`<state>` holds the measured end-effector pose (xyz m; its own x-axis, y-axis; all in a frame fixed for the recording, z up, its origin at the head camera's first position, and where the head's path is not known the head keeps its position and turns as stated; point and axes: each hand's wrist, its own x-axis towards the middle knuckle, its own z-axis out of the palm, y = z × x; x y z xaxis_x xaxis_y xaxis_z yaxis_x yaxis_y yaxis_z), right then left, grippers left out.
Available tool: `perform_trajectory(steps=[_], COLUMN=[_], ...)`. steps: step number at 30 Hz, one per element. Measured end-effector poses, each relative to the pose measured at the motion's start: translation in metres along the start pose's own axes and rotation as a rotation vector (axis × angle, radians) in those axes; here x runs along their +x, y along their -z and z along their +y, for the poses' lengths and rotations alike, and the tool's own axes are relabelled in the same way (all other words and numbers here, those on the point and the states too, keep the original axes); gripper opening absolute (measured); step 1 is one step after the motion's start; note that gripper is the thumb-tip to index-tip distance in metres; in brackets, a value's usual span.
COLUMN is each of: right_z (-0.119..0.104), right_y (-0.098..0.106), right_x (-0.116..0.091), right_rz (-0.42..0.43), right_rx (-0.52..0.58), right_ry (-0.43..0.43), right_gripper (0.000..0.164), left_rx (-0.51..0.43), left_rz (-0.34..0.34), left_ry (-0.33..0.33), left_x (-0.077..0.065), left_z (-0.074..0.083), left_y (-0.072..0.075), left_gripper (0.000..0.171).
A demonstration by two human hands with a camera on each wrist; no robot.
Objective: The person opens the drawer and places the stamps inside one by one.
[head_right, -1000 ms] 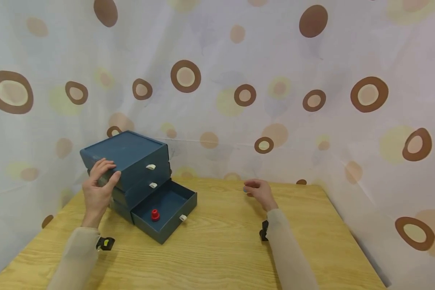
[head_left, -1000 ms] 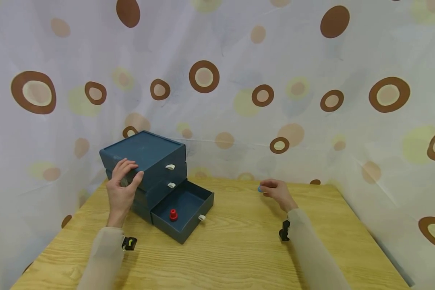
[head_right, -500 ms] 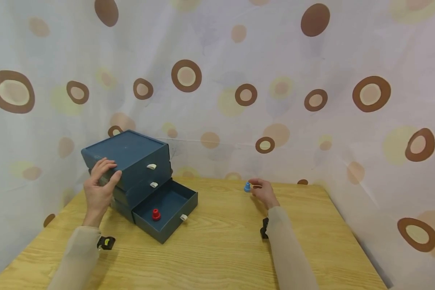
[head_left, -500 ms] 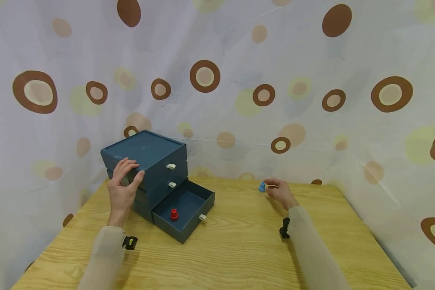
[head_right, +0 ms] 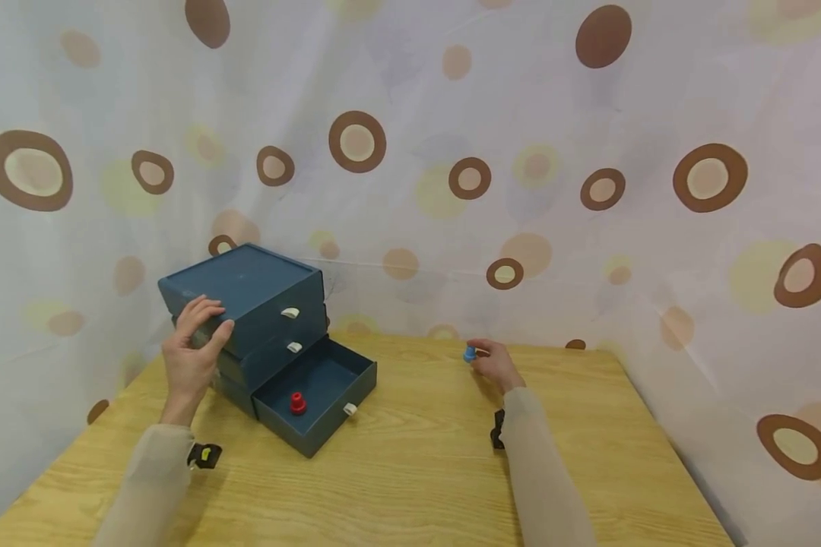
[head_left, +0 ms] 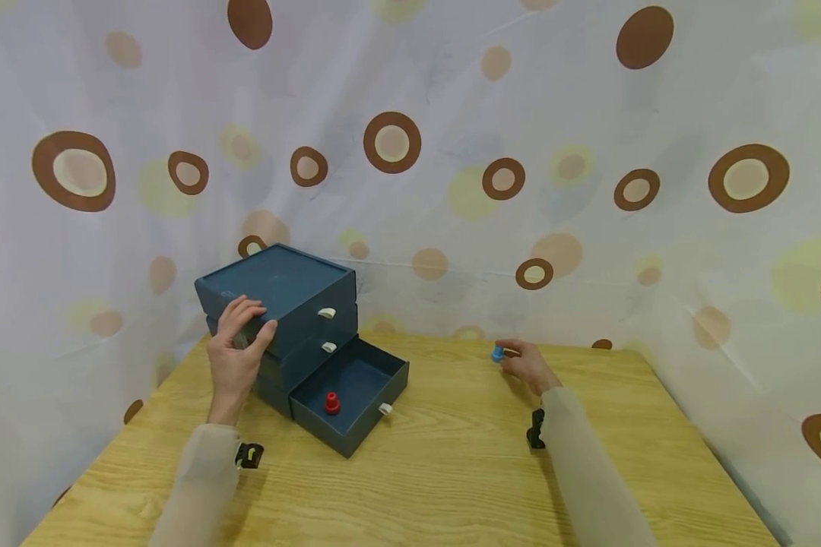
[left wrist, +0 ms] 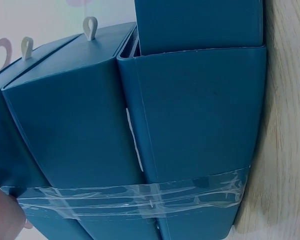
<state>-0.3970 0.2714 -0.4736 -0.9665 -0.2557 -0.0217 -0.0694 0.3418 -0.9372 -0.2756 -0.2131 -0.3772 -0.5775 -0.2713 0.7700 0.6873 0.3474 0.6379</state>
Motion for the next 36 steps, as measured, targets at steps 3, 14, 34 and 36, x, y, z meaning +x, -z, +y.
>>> perform_trajectory(steps=[3,14,34,36], right_z=[0.0,-0.001,-0.003,-0.006], right_y=[0.0,-0.006,-0.017,-0.02], right_x=[-0.001,-0.005,-0.008,-0.008], right_rz=[0.007,0.073,0.043,0.033], right_rx=[-0.005,-0.048,-0.125,-0.132], right_ry=[0.009,0.035,0.07,0.084], right_gripper=[0.056,0.04,0.03,0.032], left_rx=[-0.003,-0.004,0.012,0.016], left_rz=[-0.003,0.005,-0.009,-0.01], left_ry=[0.004,-0.015,0.012,0.013], left_x=[0.0,0.002,0.001,0.001], left_z=[0.0,0.002,0.0,0.0], left_y=[-0.001,-0.002,0.0,0.0], left_gripper=[0.024,0.023,0.024,0.024])
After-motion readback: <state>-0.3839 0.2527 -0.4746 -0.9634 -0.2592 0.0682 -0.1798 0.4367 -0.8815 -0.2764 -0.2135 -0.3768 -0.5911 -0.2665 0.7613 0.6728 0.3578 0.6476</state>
